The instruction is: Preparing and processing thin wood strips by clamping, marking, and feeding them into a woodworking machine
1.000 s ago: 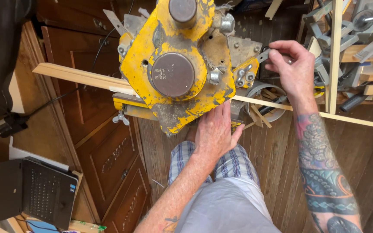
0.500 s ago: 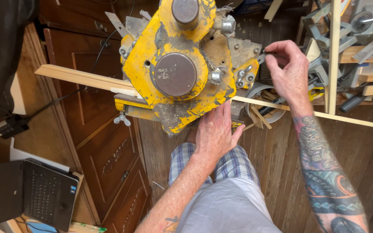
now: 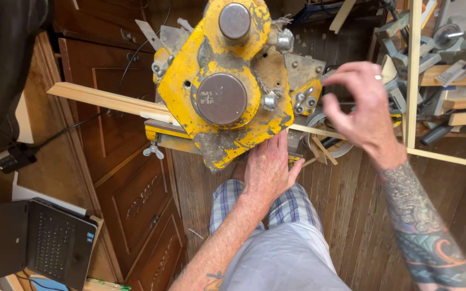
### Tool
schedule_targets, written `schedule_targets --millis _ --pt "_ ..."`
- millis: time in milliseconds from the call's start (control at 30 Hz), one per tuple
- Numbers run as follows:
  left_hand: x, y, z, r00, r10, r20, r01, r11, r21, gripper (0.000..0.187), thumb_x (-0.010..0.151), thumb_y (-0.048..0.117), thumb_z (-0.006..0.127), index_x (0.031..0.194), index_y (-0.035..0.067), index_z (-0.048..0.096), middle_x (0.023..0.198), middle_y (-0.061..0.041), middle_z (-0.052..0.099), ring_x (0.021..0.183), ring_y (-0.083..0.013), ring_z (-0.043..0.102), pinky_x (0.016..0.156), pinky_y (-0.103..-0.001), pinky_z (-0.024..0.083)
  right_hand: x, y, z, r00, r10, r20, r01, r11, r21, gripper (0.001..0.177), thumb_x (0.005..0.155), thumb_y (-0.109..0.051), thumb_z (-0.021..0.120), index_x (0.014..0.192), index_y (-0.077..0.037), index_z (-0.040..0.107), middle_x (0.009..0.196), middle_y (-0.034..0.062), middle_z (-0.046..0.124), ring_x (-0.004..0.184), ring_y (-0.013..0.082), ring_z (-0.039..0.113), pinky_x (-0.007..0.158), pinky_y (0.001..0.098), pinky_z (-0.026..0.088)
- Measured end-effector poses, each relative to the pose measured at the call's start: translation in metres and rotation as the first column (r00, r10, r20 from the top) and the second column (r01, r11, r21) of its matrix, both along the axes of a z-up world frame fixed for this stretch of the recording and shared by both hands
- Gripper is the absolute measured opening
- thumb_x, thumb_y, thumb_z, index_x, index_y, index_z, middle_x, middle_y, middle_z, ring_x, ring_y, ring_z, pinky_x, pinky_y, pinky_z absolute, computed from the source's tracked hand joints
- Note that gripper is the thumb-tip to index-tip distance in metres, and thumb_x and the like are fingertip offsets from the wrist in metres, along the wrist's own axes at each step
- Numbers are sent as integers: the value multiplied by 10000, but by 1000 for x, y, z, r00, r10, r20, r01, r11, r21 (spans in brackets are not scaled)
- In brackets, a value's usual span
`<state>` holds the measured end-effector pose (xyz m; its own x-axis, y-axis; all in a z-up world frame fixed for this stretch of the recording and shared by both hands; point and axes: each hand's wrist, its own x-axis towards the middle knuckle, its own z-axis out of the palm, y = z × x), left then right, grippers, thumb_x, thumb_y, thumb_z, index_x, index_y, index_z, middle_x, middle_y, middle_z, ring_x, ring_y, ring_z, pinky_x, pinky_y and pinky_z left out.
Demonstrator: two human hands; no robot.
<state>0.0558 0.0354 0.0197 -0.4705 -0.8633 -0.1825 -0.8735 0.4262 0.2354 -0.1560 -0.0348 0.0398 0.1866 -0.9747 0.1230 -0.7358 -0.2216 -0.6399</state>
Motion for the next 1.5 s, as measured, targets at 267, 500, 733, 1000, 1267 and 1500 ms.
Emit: schedule_targets --millis 267,500,733,1000,1267,1500 --pt "3 2 1 999 20 -42 -19 1000 19 905 822 616 699 1455 12 470 1314 -142 604 1145 -270 610 963 -353 509 -13 17 -1 986 85 -146 -92 995 -38 97 1019 -99 735 1064 -14 732 969 137 635 926 250 544 845 405 430" --pt "2 2 3 1000 13 -4 -13 1000 -2 975 834 638 676 1513 -10 410 1402 -148 554 1202 -280 581 1020 -354 480 13 -8 43 989 70 -128 -63 996 55 227 996 -22 651 1206 62 668 1137 210 636 1049 330 570 978 489 454" --pt "3 10 -10 999 23 -26 -22 1000 14 923 849 612 645 1509 1 434 1418 -173 549 1324 -278 565 1116 -404 475 27 4 33 986 45 -160 -15 983 186 487 895 -252 810 1313 -35 685 1250 200 632 1180 346 585 942 488 512" --pt "3 12 -14 999 31 -29 -32 999 -8 958 815 617 667 1510 2 430 1425 -161 546 1315 -266 565 1112 -403 473 37 -3 30 902 48 -428 65 967 246 363 1014 -444 786 986 -86 735 845 94 691 814 227 708 712 340 593" --pt "2 13 -16 999 31 -16 -31 1000 -4 959 811 620 663 1507 2 433 1423 -166 544 1319 -278 555 1119 -413 464 35 -7 26 912 14 -409 140 929 344 509 1107 -519 666 859 -85 761 658 87 682 601 187 683 602 288 564" --pt "4 10 -6 1000 14 -11 -14 999 32 938 842 607 651 1511 -10 421 1444 -196 532 1341 -291 544 1135 -425 447 46 -10 31 819 69 -570 93 964 251 567 1129 -577 596 756 -161 695 612 22 632 511 115 629 519 230 533"
